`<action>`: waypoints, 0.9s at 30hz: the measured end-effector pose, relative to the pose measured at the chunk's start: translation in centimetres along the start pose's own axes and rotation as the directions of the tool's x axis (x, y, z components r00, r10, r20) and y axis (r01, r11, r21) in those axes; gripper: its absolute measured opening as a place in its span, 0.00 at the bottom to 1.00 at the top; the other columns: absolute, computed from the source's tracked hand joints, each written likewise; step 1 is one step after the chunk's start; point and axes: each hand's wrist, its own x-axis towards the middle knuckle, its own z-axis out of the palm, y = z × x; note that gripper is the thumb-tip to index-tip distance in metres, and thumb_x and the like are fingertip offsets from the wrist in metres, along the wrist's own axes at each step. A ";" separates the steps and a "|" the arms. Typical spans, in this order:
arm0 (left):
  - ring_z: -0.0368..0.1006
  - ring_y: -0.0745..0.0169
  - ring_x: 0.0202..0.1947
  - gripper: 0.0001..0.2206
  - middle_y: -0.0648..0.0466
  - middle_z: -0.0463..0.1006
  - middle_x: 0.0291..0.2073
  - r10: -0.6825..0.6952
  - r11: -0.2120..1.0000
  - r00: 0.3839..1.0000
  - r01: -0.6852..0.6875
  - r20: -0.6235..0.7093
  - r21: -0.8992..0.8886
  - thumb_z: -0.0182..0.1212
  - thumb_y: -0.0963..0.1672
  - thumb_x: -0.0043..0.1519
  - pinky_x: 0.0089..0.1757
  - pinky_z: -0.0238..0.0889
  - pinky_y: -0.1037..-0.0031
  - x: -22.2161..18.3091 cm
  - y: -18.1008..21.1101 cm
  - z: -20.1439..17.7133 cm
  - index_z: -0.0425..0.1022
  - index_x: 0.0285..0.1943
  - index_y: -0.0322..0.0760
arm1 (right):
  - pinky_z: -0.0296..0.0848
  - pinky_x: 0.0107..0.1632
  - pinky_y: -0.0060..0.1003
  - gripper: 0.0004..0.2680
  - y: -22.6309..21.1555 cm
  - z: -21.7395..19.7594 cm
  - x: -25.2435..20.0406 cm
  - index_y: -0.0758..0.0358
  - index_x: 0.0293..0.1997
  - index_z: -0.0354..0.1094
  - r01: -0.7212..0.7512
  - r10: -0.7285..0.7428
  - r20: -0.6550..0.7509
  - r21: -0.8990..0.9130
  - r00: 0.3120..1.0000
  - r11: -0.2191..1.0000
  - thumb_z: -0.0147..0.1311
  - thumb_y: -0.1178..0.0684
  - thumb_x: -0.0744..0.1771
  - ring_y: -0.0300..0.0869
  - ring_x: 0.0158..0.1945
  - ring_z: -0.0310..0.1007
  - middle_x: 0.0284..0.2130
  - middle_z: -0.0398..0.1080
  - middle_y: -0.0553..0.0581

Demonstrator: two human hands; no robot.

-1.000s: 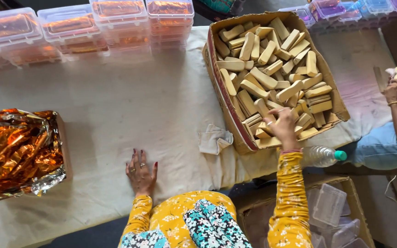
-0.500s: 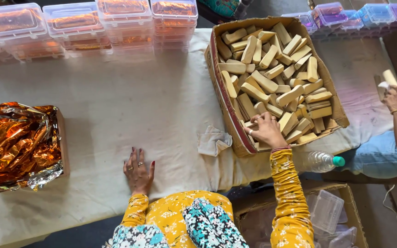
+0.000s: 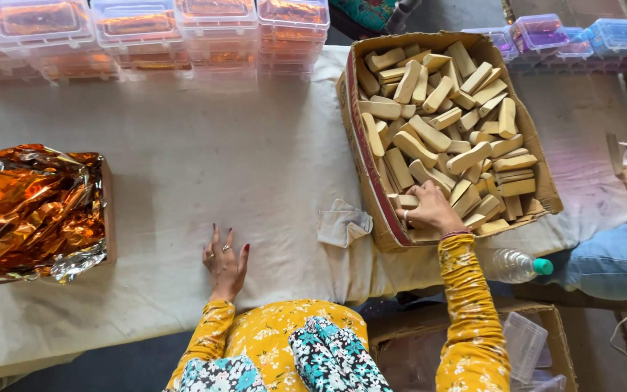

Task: The recorder is wiping individual rectangular wooden blocks with a white cloth and organizing them.

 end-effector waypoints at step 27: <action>0.76 0.65 0.29 0.18 0.50 0.79 0.34 -0.178 0.093 0.845 0.525 0.505 -0.846 0.56 0.51 0.68 0.32 0.73 0.73 5.9 5.8 5.2 0.70 0.56 0.31 | 0.72 0.37 0.34 0.15 -19.1 10.5 2.8 0.68 0.51 0.66 0.068 -0.327 0.021 0.964 0.945 0.257 0.47 0.42 0.71 0.39 0.32 0.73 0.38 0.78 0.58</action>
